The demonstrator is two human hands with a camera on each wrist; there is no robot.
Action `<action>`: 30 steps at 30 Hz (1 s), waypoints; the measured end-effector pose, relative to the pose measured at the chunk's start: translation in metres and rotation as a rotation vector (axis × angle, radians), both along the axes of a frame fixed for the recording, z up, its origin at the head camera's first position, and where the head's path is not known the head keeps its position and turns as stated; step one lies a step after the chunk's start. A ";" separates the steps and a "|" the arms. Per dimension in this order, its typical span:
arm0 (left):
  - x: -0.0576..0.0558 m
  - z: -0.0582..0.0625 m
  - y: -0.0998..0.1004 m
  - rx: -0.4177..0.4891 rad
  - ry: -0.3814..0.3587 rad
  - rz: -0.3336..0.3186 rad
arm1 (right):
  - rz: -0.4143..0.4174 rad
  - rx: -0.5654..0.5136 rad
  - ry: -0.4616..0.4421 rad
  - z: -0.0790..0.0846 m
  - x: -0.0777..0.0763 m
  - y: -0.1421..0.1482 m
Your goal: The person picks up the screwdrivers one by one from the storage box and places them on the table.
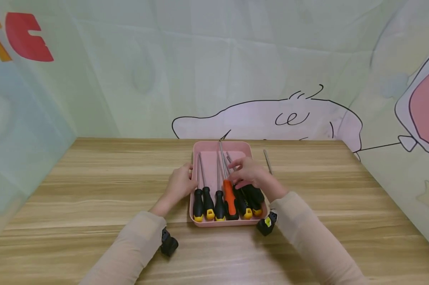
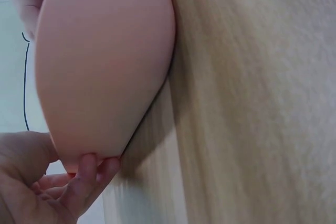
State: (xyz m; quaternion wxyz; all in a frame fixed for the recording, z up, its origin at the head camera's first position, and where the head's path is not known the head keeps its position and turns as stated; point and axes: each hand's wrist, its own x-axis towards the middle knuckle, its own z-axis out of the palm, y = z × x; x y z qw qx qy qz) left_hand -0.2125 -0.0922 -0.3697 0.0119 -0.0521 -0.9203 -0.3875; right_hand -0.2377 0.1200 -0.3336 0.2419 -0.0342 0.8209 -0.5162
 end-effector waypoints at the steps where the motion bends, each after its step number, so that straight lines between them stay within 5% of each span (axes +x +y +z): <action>1: 0.000 0.000 0.000 -0.001 0.001 0.000 | 0.003 0.012 0.011 -0.001 0.000 -0.001; 24: 0.001 0.001 0.000 -0.012 0.015 0.005 | -0.007 0.404 0.252 -0.010 0.011 -0.031; 30: 0.002 0.002 0.002 0.000 0.006 0.005 | -0.002 0.429 0.277 -0.012 0.012 -0.032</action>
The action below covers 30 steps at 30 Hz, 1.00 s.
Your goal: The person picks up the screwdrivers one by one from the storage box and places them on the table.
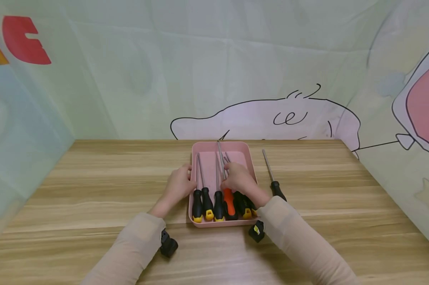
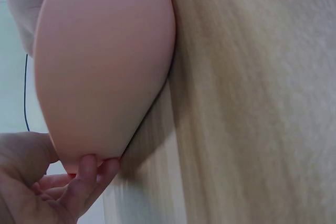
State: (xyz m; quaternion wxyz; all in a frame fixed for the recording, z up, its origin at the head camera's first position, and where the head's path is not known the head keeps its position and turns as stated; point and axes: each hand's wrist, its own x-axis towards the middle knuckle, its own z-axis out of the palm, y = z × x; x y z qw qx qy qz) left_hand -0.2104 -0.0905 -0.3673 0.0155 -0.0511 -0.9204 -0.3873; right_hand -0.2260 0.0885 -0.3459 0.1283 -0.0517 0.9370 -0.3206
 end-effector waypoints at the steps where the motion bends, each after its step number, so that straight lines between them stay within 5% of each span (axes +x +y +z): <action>1: 0.000 0.000 0.000 0.005 -0.007 0.000 | -0.001 -0.004 0.000 0.000 0.000 0.000; 10: 0.000 0.000 0.000 0.005 -0.027 0.000 | -0.004 -0.080 -0.037 -0.001 0.000 0.001; 30: -0.001 -0.003 0.000 -0.016 -0.017 0.011 | -0.026 -0.457 -0.177 0.003 -0.004 0.017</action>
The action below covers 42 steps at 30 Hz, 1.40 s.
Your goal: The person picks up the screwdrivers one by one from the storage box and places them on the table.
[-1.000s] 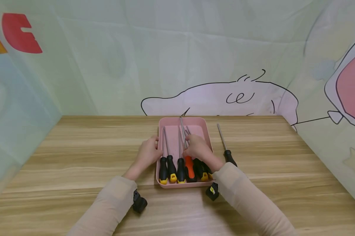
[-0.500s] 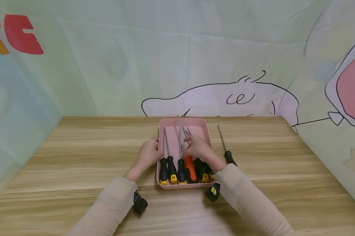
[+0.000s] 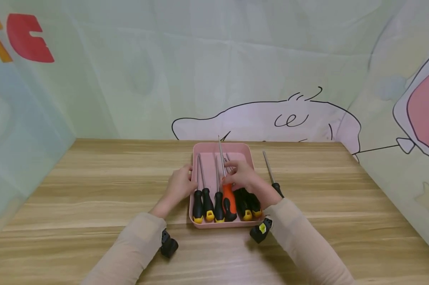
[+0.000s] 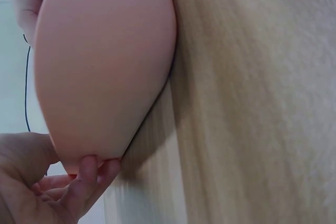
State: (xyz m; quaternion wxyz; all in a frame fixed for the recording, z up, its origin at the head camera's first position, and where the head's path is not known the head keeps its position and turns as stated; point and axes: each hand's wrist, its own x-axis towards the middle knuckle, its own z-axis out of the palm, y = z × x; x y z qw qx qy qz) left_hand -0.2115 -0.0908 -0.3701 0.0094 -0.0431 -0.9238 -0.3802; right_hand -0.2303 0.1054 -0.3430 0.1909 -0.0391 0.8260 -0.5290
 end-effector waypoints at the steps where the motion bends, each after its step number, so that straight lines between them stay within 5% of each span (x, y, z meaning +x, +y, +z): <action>1: 0.000 0.000 0.000 0.000 -0.001 -0.001 | 0.001 -0.013 -0.005 0.000 -0.001 0.001; 20: 0.001 0.000 0.000 -0.008 0.012 -0.002 | 0.058 -0.199 -0.069 0.003 0.004 0.011; 42: 0.001 0.001 0.002 -0.014 0.004 0.006 | 0.079 -0.223 -0.062 0.013 0.002 0.034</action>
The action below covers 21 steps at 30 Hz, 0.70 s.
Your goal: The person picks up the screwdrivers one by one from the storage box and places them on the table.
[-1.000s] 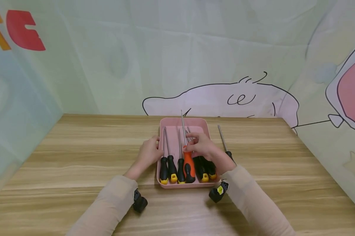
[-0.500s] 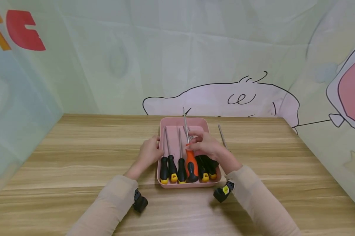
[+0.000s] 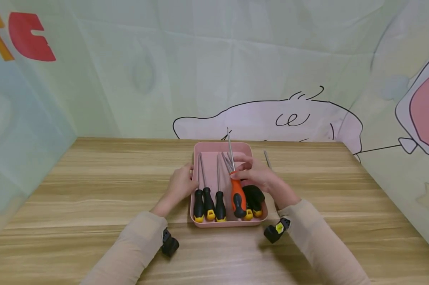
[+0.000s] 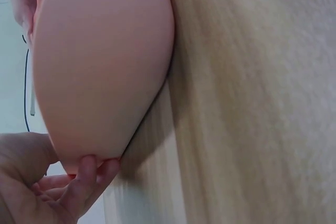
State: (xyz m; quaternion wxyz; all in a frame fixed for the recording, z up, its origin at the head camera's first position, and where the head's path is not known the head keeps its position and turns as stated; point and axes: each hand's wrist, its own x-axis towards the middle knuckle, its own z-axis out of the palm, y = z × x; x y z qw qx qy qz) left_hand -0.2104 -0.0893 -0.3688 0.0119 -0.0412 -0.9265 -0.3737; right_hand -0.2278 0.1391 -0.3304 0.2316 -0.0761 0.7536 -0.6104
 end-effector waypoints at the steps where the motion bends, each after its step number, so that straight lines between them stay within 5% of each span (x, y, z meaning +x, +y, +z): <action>1: 0.000 0.000 0.000 0.002 -0.002 -0.001 | -0.001 -0.002 -0.003 0.001 0.000 0.001; 21: -0.001 -0.001 0.000 -0.012 -0.001 0.004 | 0.022 -0.066 -0.007 0.002 0.000 0.035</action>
